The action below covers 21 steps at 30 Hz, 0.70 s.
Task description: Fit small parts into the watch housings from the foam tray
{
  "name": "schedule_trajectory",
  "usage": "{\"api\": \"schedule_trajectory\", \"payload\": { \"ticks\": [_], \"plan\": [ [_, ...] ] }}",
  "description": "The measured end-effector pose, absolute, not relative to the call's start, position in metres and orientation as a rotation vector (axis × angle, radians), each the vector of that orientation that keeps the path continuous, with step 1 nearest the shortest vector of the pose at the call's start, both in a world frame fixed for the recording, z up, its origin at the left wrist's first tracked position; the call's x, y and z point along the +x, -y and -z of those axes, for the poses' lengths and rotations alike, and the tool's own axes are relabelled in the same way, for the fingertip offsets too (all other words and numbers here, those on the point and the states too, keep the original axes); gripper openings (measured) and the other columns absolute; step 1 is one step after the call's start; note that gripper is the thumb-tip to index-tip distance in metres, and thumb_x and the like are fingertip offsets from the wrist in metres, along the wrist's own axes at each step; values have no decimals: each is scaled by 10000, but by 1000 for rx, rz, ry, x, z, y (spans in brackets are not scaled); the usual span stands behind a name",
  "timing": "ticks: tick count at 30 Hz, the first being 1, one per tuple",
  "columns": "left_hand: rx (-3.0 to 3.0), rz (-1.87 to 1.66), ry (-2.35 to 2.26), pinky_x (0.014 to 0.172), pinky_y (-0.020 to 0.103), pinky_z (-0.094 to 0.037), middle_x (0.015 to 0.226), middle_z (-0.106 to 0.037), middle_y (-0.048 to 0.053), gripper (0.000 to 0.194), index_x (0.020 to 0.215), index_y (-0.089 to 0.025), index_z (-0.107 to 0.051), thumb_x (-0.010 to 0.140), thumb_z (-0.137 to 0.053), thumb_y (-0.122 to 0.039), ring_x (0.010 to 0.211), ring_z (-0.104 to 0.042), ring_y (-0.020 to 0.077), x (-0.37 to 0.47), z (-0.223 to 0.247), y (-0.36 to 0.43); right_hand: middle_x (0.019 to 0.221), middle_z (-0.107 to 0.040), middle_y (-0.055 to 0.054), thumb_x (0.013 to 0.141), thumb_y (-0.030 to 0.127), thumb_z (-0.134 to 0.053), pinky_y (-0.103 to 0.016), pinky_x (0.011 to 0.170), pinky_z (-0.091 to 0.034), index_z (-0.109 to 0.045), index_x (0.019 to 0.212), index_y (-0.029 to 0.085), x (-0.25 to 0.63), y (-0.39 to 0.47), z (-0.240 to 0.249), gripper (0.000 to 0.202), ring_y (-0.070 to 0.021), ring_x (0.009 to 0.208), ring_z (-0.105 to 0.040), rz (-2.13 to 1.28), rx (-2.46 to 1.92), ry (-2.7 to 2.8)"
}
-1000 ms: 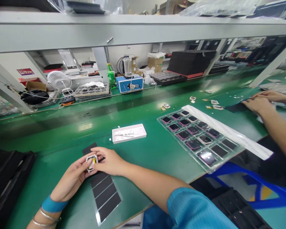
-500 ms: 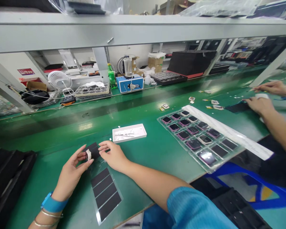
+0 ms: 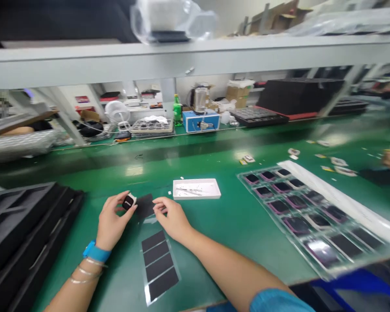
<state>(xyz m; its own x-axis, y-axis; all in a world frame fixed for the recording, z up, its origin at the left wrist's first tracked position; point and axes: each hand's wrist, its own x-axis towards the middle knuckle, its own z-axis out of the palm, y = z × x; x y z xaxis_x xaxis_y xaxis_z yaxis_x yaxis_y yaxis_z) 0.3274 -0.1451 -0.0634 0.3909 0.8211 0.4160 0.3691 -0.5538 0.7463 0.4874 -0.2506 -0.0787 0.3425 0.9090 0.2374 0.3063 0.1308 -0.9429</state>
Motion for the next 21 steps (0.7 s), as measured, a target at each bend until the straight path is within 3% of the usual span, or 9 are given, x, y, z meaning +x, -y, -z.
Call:
{"api": "schedule_trajectory", "payload": {
  "ticks": [8, 13, 17, 21],
  "plan": [
    [2108, -1727, -1625, 921, 407, -358, 1069, -478, 153, 417, 1175, -130, -543, 787, -567, -281, 1050, -449, 282, 272, 7, 87, 896, -636, -73, 819, 290, -484, -337, 778, -497, -572, 1017, 167, 489, 252, 77, 249, -182, 811, -611, -627, -1449, 1292],
    [1911, -1234, -2201, 864, 556, -310, 1210, -441, 195, 422, 1200, -196, -522, 778, -518, -205, 1133, -382, 375, 243, -34, 49, 898, -637, -76, 834, 312, -473, -331, 783, -493, -580, 1019, 164, 487, 253, 77, 259, -185, 825, -610, -595, -1445, 1322],
    [1816, -943, -2299, 845, 628, -244, 1183, -457, 292, 357, 1108, -78, -574, 791, -445, -177, 1140, -380, 439, 234, -37, 44, 873, -644, -59, 831, 279, -482, -316, 758, -495, -597, 985, 168, 487, 253, 76, 221, -172, 785, -612, -549, -1443, 1331],
    [1880, -739, -2252, 864, 659, -196, 1282, -384, 308, 430, 1164, -40, -522, 837, -403, -292, 1192, -324, 472, 234, -35, 57, 821, -660, -37, 794, 170, -506, -284, 738, -497, -624, 931, 169, 482, 252, 72, 181, -159, 767, -624, -570, -1414, 1266]
  ]
}}
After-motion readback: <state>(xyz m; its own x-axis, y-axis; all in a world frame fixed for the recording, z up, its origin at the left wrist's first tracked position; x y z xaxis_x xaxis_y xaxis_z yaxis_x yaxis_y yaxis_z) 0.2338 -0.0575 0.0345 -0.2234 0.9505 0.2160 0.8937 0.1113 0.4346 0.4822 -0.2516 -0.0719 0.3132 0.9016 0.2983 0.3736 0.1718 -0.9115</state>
